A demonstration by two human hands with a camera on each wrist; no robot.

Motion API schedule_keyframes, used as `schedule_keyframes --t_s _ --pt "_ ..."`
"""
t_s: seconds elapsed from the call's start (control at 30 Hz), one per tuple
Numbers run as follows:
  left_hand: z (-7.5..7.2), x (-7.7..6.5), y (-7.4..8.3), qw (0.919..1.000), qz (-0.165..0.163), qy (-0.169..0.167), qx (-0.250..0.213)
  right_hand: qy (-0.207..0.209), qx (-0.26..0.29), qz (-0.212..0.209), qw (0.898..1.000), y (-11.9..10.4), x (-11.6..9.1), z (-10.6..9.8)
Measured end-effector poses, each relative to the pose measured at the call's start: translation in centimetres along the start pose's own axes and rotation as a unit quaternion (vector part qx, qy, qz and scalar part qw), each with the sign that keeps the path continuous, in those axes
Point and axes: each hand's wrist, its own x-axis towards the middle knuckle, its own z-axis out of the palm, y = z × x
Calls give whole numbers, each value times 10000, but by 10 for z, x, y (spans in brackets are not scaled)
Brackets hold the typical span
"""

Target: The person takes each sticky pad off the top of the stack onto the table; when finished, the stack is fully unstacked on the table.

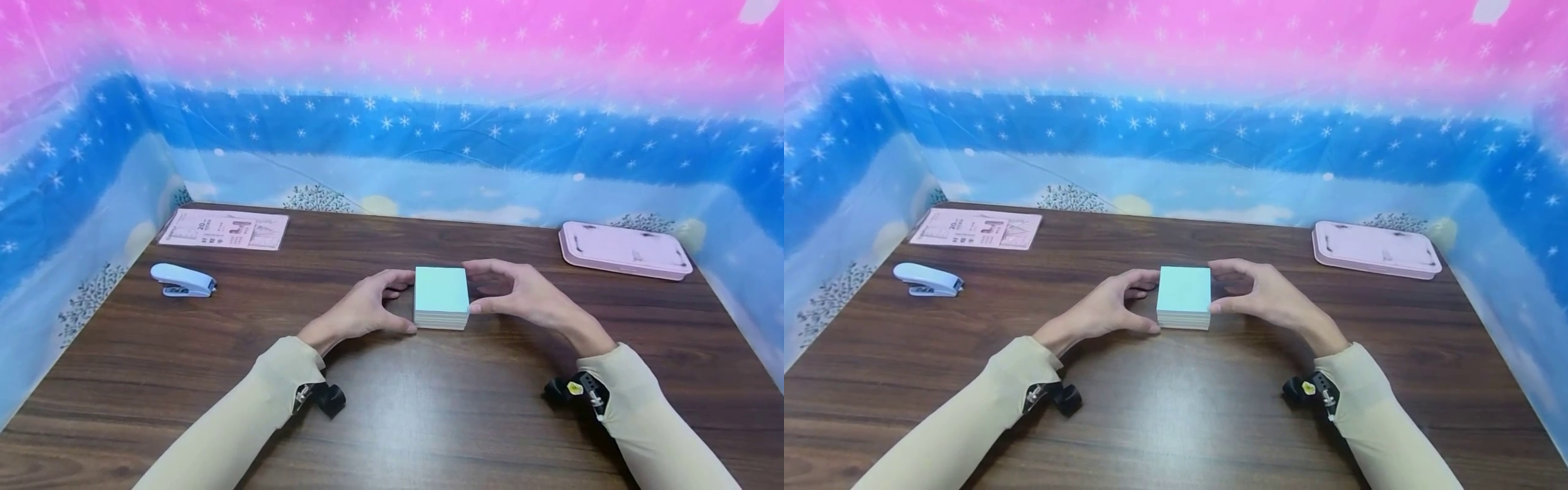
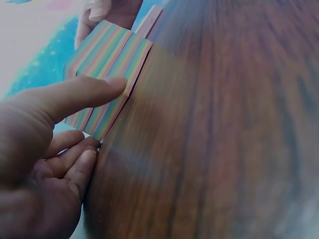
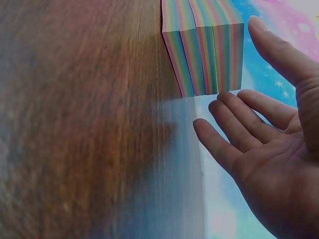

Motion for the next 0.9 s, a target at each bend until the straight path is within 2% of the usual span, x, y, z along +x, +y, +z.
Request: schedule_keyframes --t_s 0.23,0.6,0.9 --pt "3 2 -1 9997 81 113 212 -73 -15 -62 10000 -1 0 0" --pt "6 3 -3 9987 190 213 423 -24 -351 -119 9993 -1 0 0" --pt "6 3 -1 9983 168 225 505 -67 -517 -144 9985 -3 0 2"
